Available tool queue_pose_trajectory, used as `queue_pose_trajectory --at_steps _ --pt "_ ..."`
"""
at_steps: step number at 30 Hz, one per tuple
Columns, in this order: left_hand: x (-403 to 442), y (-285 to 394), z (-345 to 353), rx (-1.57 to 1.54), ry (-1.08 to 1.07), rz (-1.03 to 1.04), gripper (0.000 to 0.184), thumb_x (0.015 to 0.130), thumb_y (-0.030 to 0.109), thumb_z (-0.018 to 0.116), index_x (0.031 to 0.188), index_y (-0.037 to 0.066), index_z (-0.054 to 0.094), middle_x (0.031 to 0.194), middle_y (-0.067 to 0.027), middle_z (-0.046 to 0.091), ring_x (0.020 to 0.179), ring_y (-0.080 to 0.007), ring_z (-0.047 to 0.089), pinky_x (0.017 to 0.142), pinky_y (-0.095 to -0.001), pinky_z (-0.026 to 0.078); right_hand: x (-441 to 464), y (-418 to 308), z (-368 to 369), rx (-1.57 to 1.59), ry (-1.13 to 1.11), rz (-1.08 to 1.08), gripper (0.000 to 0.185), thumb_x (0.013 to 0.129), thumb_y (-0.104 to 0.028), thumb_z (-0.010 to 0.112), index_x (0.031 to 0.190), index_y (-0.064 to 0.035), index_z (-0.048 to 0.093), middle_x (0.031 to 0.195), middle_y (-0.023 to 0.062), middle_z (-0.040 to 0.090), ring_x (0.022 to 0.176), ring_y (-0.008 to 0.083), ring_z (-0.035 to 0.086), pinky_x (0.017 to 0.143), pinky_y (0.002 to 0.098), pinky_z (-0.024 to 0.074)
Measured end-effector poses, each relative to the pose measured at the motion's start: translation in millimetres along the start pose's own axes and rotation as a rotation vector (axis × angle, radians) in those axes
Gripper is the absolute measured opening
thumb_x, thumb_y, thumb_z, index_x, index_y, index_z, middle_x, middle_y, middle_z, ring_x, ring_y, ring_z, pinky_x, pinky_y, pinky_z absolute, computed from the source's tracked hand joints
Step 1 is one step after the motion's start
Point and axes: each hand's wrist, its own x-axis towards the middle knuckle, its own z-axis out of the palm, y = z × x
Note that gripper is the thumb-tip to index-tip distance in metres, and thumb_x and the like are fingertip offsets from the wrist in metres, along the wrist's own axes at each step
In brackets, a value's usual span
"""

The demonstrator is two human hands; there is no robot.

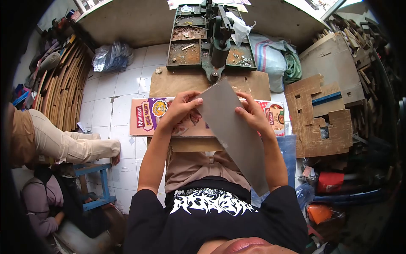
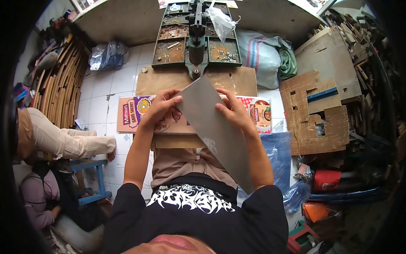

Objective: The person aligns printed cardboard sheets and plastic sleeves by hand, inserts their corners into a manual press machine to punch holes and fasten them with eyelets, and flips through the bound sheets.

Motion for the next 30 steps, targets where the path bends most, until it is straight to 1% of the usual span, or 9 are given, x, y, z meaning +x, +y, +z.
queue_pose_trajectory --at_steps 8,10,13,16,19,21,24,25,30 --pt "-1 -3 1 0.001 -0.011 0.025 0.036 0.095 0.017 0.06 0.12 -0.009 0.055 0.096 -0.0114 0.066 0.063 -0.0129 0.065 0.057 -0.0232 0.057 -6 -6 15 -0.136 0.156 -0.083 0.058 0.092 -0.008 0.063 0.144 -0.0115 0.039 0.095 0.0087 0.068 0.081 0.0122 0.061 0.074 0.0284 0.0498" --pt "3 -8 4 0.028 0.039 0.097 0.034 0.095 0.017 0.059 0.119 -0.008 0.056 0.096 -0.0105 0.066 0.069 -0.0119 0.065 0.056 -0.0227 0.056 -7 -5 21 -0.094 0.262 -0.076 0.055 0.09 -0.011 0.066 0.14 -0.0133 0.044 0.093 0.0119 0.069 0.08 0.0176 0.065 0.073 0.0323 0.0514" --pt "3 -2 7 0.092 -0.013 0.039 0.033 0.094 0.019 0.059 0.117 -0.005 0.057 0.097 -0.0091 0.065 0.078 -0.0133 0.065 0.059 -0.0256 0.058 -14 -9 26 -0.367 0.366 -0.054 0.045 0.085 -0.018 0.07 0.129 -0.0145 0.056 0.093 0.0155 0.069 0.079 0.0286 0.067 0.075 0.0368 0.0529" --pt "0 -2 7 -0.032 0.004 0.044 0.027 0.088 0.016 0.061 0.106 -0.004 0.059 0.088 -0.0086 0.064 0.076 -0.0154 0.065 0.055 -0.0251 0.055 -27 -16 42 -0.532 0.473 -0.122 0.043 0.086 -0.019 0.067 0.128 -0.0156 0.057 0.098 0.0144 0.069 0.082 0.0322 0.068 0.074 0.0392 0.0535" --pt "5 -11 -12 -0.178 -0.079 0.09 0.02 0.073 0.01 0.063 0.09 -0.001 0.059 0.079 -0.0074 0.062 0.07 -0.0156 0.061 0.054 -0.0259 0.051 -44 -24 65 -0.627 0.577 -0.337 0.043 0.086 -0.019 0.066 0.128 -0.0182 0.058 0.097 0.0118 0.068 0.08 0.0335 0.067 0.068 0.0418 0.0533" --pt "3 -16 -20 -0.165 -0.181 0.073 0.018 0.058 0.006 0.057 0.075 0.002 0.054 0.07 -0.0058 0.059 0.064 -0.0135 0.057 0.057 -0.026 0.048 -63 -41 80 -0.687 0.556 -0.288 0.043 0.086 -0.018 0.066 0.128 -0.0191 0.058 0.094 0.0103 0.066 0.076 0.0324 0.066 0.065 0.0418 0.0529" --pt "-1 -11 -17 -0.148 -0.262 0.058 0.015 0.052 0.005 0.053 0.066 0.003 0.05 0.062 -0.0038 0.054 0.055 -0.012 0.051 0.053 -0.0247 0.044 -77 -55 97 -0.782 0.565 -0.291 0.045 0.085 -0.018 0.067 0.129 -0.0204 0.057 0.086 0.0067 0.061 0.067 0.0282 0.064 0.056 0.0398 0.0513" --pt "-5 -8 -7 -0.133 -0.207 0.098 0.013 0.051 0.005 0.052 0.063 0.003 0.047 0.06 -0.0028 0.052 0.046 -0.0107 0.046 0.043 -0.022 0.035 -79 -54 99 -0.793 0.567 -0.288 0.047 0.085 -0.018 0.066 0.131 -0.0209 0.057 0.084 0.0068 0.06 0.065 0.0272 0.063 0.055 0.0393 0.0503" --pt "-12 -5 -7 -0.134 -0.178 -0.029 0.014 0.051 0.006 0.053 0.064 0.003 0.049 0.06 -0.0015 0.053 0.047 -0.0086 0.045 0.044 -0.0212 0.034 -81 -57 101 -0.795 0.572 -0.253 0.047 0.086 -0.017 0.066 0.132 -0.0213 0.057 0.077 0.0069 0.059 0.062 0.027 0.061 0.053 0.0395 0.0486"
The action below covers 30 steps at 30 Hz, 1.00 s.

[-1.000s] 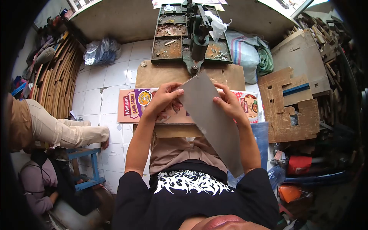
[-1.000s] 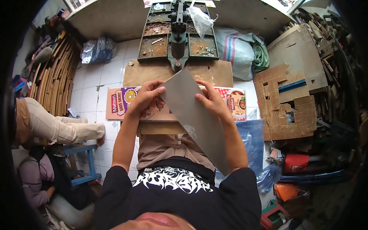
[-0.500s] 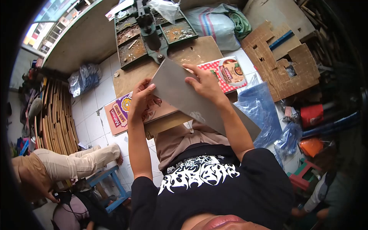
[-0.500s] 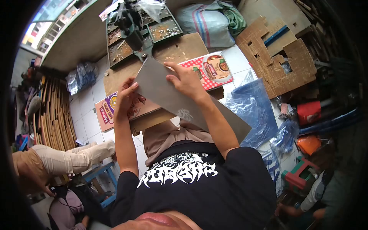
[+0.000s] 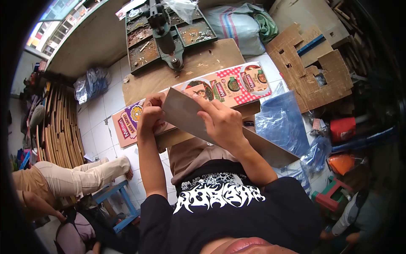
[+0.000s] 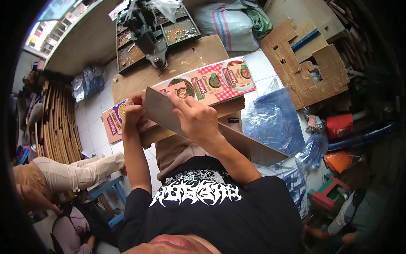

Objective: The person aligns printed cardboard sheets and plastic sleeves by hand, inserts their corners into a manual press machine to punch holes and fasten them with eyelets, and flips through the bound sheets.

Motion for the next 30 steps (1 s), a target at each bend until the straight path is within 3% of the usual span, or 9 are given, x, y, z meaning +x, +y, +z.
queue_pose_trajectory --at_steps 5,7,10,11,21,24,26,30 --pt "-4 11 6 0.077 0.023 -0.038 0.02 0.055 0.007 0.062 0.073 0.001 0.057 0.066 -0.0019 0.059 0.058 -0.0077 0.055 0.055 -0.0211 0.042 1 10 2 0.065 -0.012 0.005 0.043 0.086 -0.015 0.066 0.128 -0.0178 0.06 0.081 0.0077 0.062 0.068 0.0286 0.063 0.059 0.0397 0.0495" --pt "0 10 5 0.119 -0.086 0.005 0.022 0.063 0.007 0.072 0.081 0.0 0.061 0.072 -0.0024 0.063 0.066 -0.0079 0.059 0.061 -0.0209 0.045 3 16 4 0.091 0.053 0.053 0.041 0.086 -0.012 0.067 0.126 -0.0143 0.062 0.09 0.0118 0.067 0.077 0.0306 0.065 0.068 0.0395 0.0509" --pt "4 3 5 0.11 -0.073 0.059 0.021 0.068 0.006 0.075 0.081 0.0 0.06 0.07 -0.0018 0.062 0.059 -0.006 0.056 0.051 -0.0192 0.04 5 22 4 0.179 0.026 0.099 0.042 0.085 -0.01 0.069 0.126 -0.0118 0.063 0.101 0.0157 0.069 0.086 0.0312 0.066 0.076 0.0384 0.0513" --pt "3 5 2 0.106 -0.098 0.032 0.022 0.069 0.006 0.075 0.085 -0.001 0.062 0.076 -0.0023 0.065 0.069 -0.0067 0.06 0.061 -0.0193 0.043 7 22 4 0.179 0.013 0.105 0.043 0.084 -0.008 0.069 0.126 -0.0103 0.062 0.106 0.0165 0.069 0.091 0.0299 0.067 0.079 0.0373 0.0514" --pt "10 -10 -7 0.078 -0.113 0.083 0.025 0.075 0.007 0.076 0.093 -0.001 0.062 0.083 -0.0032 0.067 0.076 -0.0078 0.062 0.067 -0.0204 0.046 13 38 15 0.274 -0.01 0.138 0.042 0.085 -0.007 0.069 0.126 -0.0077 0.062 0.109 0.0177 0.068 0.093 0.0293 0.067 0.083 0.0362 0.0509" --pt "10 -9 -3 0.074 -0.101 0.161 0.025 0.079 0.01 0.074 0.098 -0.002 0.062 0.083 -0.0033 0.067 0.074 -0.0077 0.062 0.064 -0.0207 0.048 19 34 8 0.271 -0.065 0.237 0.042 0.085 -0.007 0.069 0.127 -0.0058 0.061 0.11 0.0189 0.068 0.096 0.0278 0.067 0.084 0.0348 0.0507" --pt "6 3 2 0.167 -0.015 0.026 0.025 0.085 0.014 0.071 0.101 -0.003 0.062 0.083 -0.0045 0.067 0.07 -0.0079 0.062 0.059 -0.0216 0.05 29 42 8 0.341 -0.104 0.262 0.043 0.086 -0.007 0.068 0.128 -0.0033 0.06 0.112 0.0208 0.067 0.097 0.0239 0.067 0.084 0.0336 0.0504" --pt "13 5 5 0.105 0.043 0.024 0.025 0.09 0.017 0.067 0.103 -0.003 0.062 0.084 -0.0066 0.067 0.068 -0.0094 0.064 0.055 -0.0224 0.051 51 64 2 0.342 -0.233 0.337 0.043 0.09 -0.011 0.065 0.131 -0.0019 0.057 0.117 0.021 0.066 0.101 0.0212 0.066 0.087 0.0324 0.0499"
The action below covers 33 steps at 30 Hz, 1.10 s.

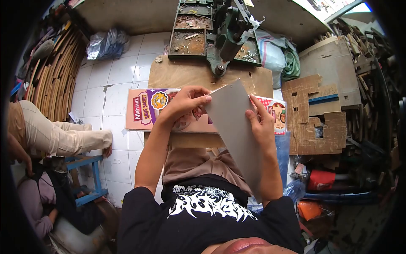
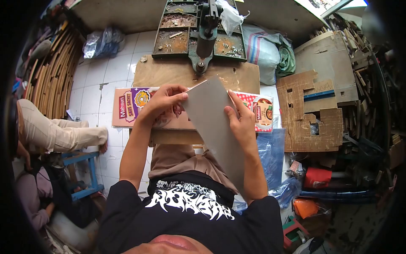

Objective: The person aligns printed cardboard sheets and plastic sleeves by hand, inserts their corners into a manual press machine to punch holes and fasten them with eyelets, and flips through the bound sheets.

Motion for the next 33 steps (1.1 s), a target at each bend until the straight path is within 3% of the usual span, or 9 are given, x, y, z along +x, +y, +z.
queue_pose_trajectory --at_steps 5,9,18,21,33 --pt "14 18 1 0.049 0.103 -0.084 0.03 0.095 0.023 0.061 0.107 -0.004 0.058 0.088 -0.0113 0.068 0.075 -0.0168 0.07 0.064 -0.0252 0.056 26 3 -11 -0.028 -0.034 -0.033 0.043 0.095 -0.015 0.059 0.136 -0.0052 0.053 0.126 0.0213 0.061 0.114 0.0246 0.062 0.095 0.0314 0.0469" --pt "37 30 -6 0.03 0.118 -0.111 0.028 0.094 0.022 0.06 0.107 -0.003 0.057 0.091 -0.0112 0.068 0.077 -0.018 0.07 0.07 -0.0281 0.059 49 4 -9 -0.066 -0.032 -0.018 0.042 0.095 -0.014 0.059 0.136 -0.0061 0.053 0.124 0.0205 0.063 0.113 0.0226 0.063 0.094 0.0309 0.0468" --pt "75 10 -29 -0.14 0.104 -0.01 0.027 0.096 0.025 0.061 0.103 -0.001 0.058 0.09 -0.0088 0.068 0.076 -0.0148 0.07 0.069 -0.0268 0.059 88 19 4 0.032 0.016 -0.017 0.043 0.095 -0.012 0.06 0.137 -0.0036 0.052 0.125 0.0155 0.064 0.104 0.0146 0.062 0.091 0.0282 0.0472" --pt "76 10 -27 -0.143 0.111 -0.026 0.027 0.097 0.025 0.061 0.103 0.0 0.058 0.09 -0.0089 0.068 0.076 -0.0148 0.07 0.067 -0.0258 0.059 88 26 4 0.075 0.022 0.006 0.043 0.096 -0.012 0.06 0.138 -0.0043 0.051 0.122 0.0117 0.066 0.089 0.0075 0.058 0.08 0.0237 0.0485" --pt "79 7 -28 -0.139 0.102 -0.027 0.025 0.098 0.026 0.059 0.099 0.001 0.058 0.087 -0.0101 0.069 0.073 -0.0149 0.07 0.063 -0.0248 0.057 87 20 3 -0.045 0.044 0.03 0.044 0.096 -0.012 0.06 0.138 -0.0042 0.051 0.121 0.0133 0.066 0.088 0.0074 0.059 0.08 0.0227 0.0482"
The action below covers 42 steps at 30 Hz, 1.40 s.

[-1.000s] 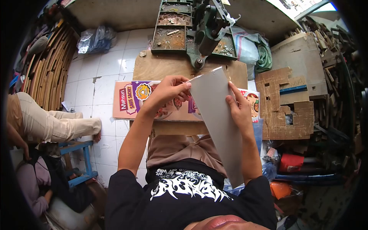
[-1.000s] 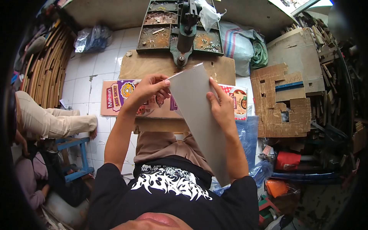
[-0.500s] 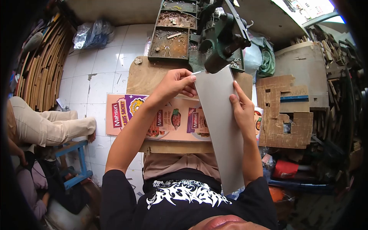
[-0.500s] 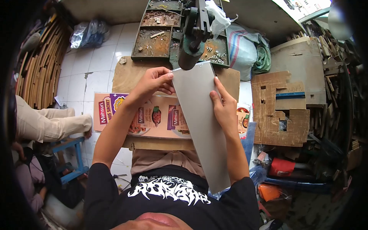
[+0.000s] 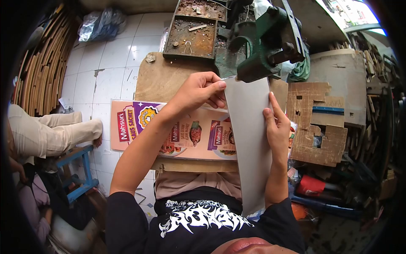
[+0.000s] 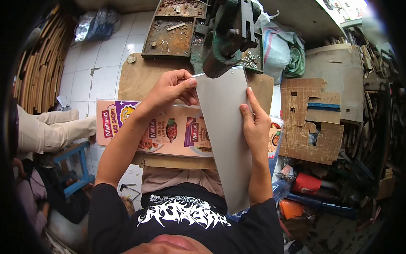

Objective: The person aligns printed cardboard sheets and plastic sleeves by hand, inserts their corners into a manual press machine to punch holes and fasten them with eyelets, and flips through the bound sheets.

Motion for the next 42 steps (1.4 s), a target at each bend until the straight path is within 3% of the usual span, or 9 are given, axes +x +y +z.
queue_pose_trajectory --at_steps 7,24,34,42 --pt "1.3 -0.2 -0.1 -0.005 0.012 0.009 0.024 0.098 0.025 0.058 0.098 0.0 0.057 0.086 -0.0093 0.068 0.071 -0.0144 0.069 0.063 -0.0247 0.057 2.4 -5.4 -0.7 0.02 -0.014 0.04 0.044 0.096 -0.011 0.06 0.139 -0.0046 0.05 0.122 0.0133 0.066 0.093 0.0077 0.059 0.083 0.0228 0.0477" --pt "1.4 1.9 0.4 -0.009 0.024 -0.005 0.022 0.097 0.022 0.06 0.097 0.0 0.057 0.085 -0.0105 0.068 0.07 -0.0152 0.069 0.064 -0.0246 0.056 4.8 0.7 0.9 0.019 -0.009 0.005 0.045 0.096 -0.01 0.059 0.14 -0.0071 0.05 0.111 0.0048 0.068 0.077 0.0039 0.051 0.07 0.0191 0.045" --pt "1.1 0.1 0.3 -0.035 0.031 0.001 0.024 0.096 0.022 0.061 0.097 -0.002 0.059 0.084 -0.0104 0.07 0.068 -0.0134 0.069 0.06 -0.0242 0.055 4.5 -2.5 1.7 -0.023 -0.002 0.015 0.045 0.096 -0.008 0.059 0.14 -0.0056 0.05 0.112 0.0059 0.068 0.082 0.0048 0.053 0.074 0.0195 0.0456" --pt "1.2 0.4 -1.1 -0.011 0.016 -0.008 0.024 0.097 0.024 0.06 0.096 0.0 0.057 0.085 -0.0104 0.068 0.071 -0.0158 0.07 0.064 -0.0249 0.056 3.9 -3.9 2.4 0.008 -0.011 0.013 0.043 0.096 -0.009 0.059 0.138 -0.0053 0.051 0.113 0.0074 0.068 0.083 0.0059 0.055 0.075 0.0214 0.0469"
